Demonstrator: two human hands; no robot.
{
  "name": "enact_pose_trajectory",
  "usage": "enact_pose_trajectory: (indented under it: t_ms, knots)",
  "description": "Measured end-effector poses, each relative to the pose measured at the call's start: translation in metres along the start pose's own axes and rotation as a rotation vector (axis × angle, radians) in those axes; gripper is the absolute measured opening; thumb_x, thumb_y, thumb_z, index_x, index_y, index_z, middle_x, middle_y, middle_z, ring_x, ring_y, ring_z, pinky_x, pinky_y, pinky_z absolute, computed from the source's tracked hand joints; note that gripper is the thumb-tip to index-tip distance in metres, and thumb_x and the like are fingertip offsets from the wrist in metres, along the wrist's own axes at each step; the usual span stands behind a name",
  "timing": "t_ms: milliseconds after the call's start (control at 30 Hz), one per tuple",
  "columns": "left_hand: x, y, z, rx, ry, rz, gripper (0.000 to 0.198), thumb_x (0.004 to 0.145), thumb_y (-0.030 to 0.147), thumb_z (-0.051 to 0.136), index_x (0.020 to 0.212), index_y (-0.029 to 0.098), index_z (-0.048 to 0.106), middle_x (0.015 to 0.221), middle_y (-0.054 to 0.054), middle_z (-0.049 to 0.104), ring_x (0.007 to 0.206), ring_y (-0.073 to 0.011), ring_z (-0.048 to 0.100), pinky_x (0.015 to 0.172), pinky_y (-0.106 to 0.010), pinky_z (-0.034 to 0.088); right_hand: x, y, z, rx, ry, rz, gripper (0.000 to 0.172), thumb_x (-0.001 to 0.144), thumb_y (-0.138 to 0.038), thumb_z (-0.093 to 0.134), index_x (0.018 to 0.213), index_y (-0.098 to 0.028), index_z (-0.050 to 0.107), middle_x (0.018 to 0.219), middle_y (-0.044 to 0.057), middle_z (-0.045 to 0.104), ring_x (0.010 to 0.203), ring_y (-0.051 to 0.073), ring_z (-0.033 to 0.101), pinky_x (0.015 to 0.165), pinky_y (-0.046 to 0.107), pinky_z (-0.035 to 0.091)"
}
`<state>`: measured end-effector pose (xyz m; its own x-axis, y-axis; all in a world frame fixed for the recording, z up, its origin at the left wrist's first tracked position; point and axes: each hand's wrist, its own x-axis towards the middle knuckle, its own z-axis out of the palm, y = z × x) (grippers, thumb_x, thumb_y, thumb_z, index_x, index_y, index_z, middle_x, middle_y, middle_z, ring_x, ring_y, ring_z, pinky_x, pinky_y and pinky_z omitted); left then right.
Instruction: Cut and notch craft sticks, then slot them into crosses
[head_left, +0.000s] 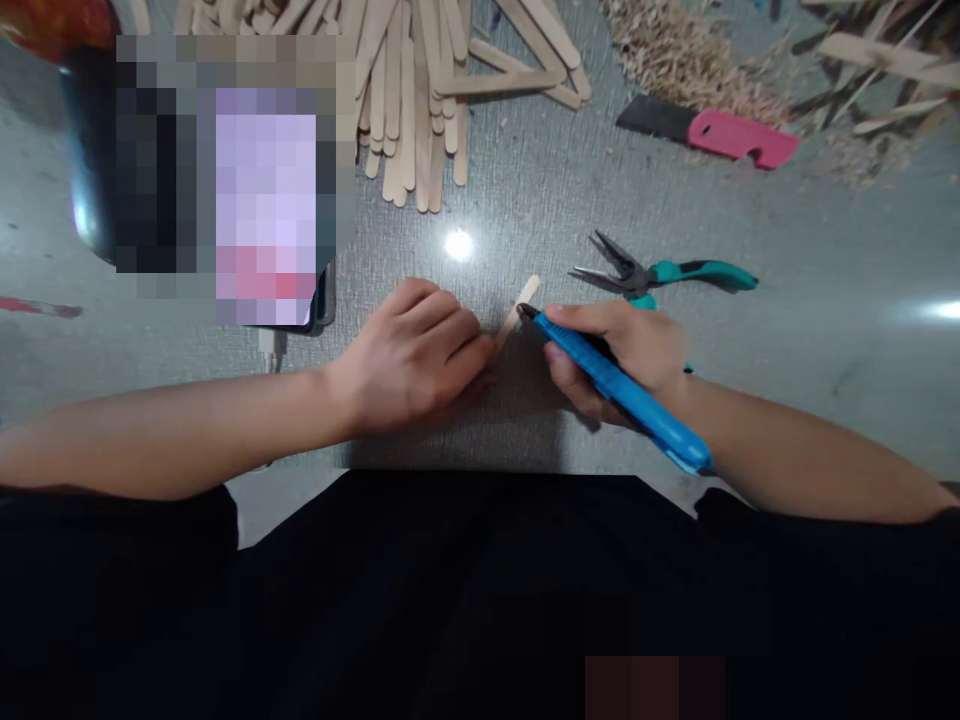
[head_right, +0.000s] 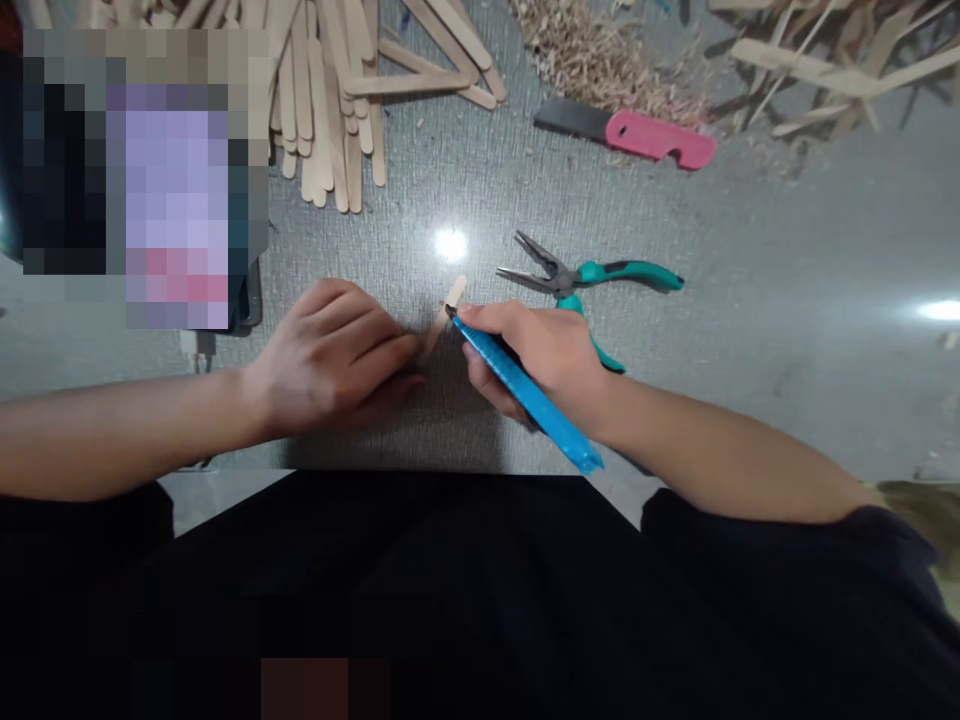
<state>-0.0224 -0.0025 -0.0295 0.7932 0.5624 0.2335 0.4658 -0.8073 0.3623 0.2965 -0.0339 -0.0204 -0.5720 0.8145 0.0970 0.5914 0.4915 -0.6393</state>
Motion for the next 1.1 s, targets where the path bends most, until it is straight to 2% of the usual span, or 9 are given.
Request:
enact_pose_trajectory:
  t_ms: [100, 200, 300, 367, 433, 600, 733, 867, 1100]
  knots:
    - [0.001, 0.001, -0.001, -0.057, 0.008, -0.07, 0.024, 0.118, 0.04, 0.068, 0.115, 0.023, 0.083, 0.108, -0.012, 0.081, 0.106, -0.0313, 0.075, 0.101, -0.056, 0.06, 0.006, -0.007, -0.002, -0.05, 0.164, -0.054, 0.028, 0.12, -0.036, 0.067, 0.144, -0.025, 0.077, 0.077, -0.001, 0.083, 0.059, 0.022, 0.076, 0.058, 0.038, 0.056]
    - [0.003, 0.004, -0.003, -0.078, 0.008, -0.203, 0.042, 0.113, 0.052, 0.077, 0.143, 0.022, 0.08, 0.146, -0.022, 0.079, 0.138, -0.0441, 0.075, 0.117, -0.069, 0.058, 0.012, -0.012, -0.002, -0.057, 0.186, -0.148, 0.028, 0.113, -0.024, 0.07, 0.141, -0.025, 0.074, 0.082, -0.002, 0.087, 0.061, 0.021, 0.08, 0.059, 0.035, 0.059]
    - [0.005, 0.007, -0.005, -0.038, -0.056, -0.237, 0.067, 0.108, 0.051, 0.084, 0.17, 0.03, 0.067, 0.181, -0.021, 0.062, 0.169, -0.0506, 0.059, 0.137, -0.08, 0.045, 0.012, -0.013, -0.001, -0.064, 0.193, -0.16, 0.026, 0.114, -0.026, 0.071, 0.139, -0.027, 0.073, 0.09, -0.001, 0.09, 0.068, 0.021, 0.085, 0.064, 0.033, 0.063]
    - [0.007, 0.008, -0.006, -0.034, -0.097, -0.241, 0.072, 0.109, 0.052, 0.082, 0.175, 0.034, 0.063, 0.19, -0.016, 0.054, 0.179, -0.0515, 0.049, 0.144, -0.083, 0.035, 0.011, -0.012, -0.002, -0.067, 0.19, -0.146, 0.023, 0.115, -0.03, 0.071, 0.138, -0.028, 0.075, 0.092, 0.0, 0.091, 0.073, 0.023, 0.087, 0.067, 0.034, 0.065]
    - [0.009, 0.009, -0.007, -0.062, -0.129, -0.259, 0.069, 0.11, 0.057, 0.079, 0.173, 0.032, 0.066, 0.191, -0.014, 0.053, 0.183, -0.0539, 0.045, 0.145, -0.087, 0.031, 0.011, -0.01, -0.004, -0.039, 0.159, -0.143, 0.022, 0.115, -0.031, 0.071, 0.137, -0.028, 0.075, 0.09, 0.0, 0.09, 0.072, 0.023, 0.087, 0.07, 0.035, 0.066]
    - [0.011, 0.005, -0.006, -0.11, -0.156, -0.245, 0.066, 0.114, 0.065, 0.07, 0.17, 0.031, 0.068, 0.189, -0.015, 0.056, 0.183, -0.0576, 0.044, 0.142, -0.092, 0.032, 0.015, -0.008, -0.009, 0.016, 0.059, -0.197, 0.021, 0.112, -0.029, 0.068, 0.132, -0.028, 0.074, 0.081, -0.003, 0.086, 0.065, 0.021, 0.083, 0.066, 0.034, 0.064]
    - [0.005, 0.0, -0.001, -0.111, -0.107, -0.182, 0.069, 0.117, 0.067, 0.064, 0.179, 0.036, 0.061, 0.196, -0.012, 0.047, 0.185, -0.0587, 0.039, 0.144, -0.092, 0.028, 0.017, -0.007, -0.007, 0.015, 0.091, -0.234, 0.019, 0.118, -0.033, 0.065, 0.135, -0.027, 0.073, 0.08, -0.006, 0.083, 0.061, 0.018, 0.081, 0.06, 0.033, 0.059]
    - [0.001, -0.004, 0.005, -0.122, -0.079, -0.155, 0.068, 0.119, 0.066, 0.059, 0.182, 0.041, 0.057, 0.2, -0.007, 0.042, 0.187, -0.0572, 0.037, 0.149, -0.088, 0.026, 0.019, -0.005, -0.005, 0.033, 0.115, -0.275, 0.019, 0.126, -0.037, 0.06, 0.135, -0.026, 0.072, 0.081, -0.007, 0.083, 0.062, 0.016, 0.081, 0.061, 0.03, 0.06]
    - [0.0, -0.005, 0.007, -0.103, -0.061, -0.134, 0.069, 0.119, 0.066, 0.057, 0.183, 0.04, 0.057, 0.2, -0.007, 0.041, 0.187, -0.058, 0.037, 0.147, -0.089, 0.028, 0.021, -0.007, -0.007, 0.015, 0.103, -0.276, 0.021, 0.127, -0.04, 0.059, 0.134, -0.025, 0.072, 0.078, -0.006, 0.081, 0.061, 0.017, 0.081, 0.059, 0.031, 0.06]
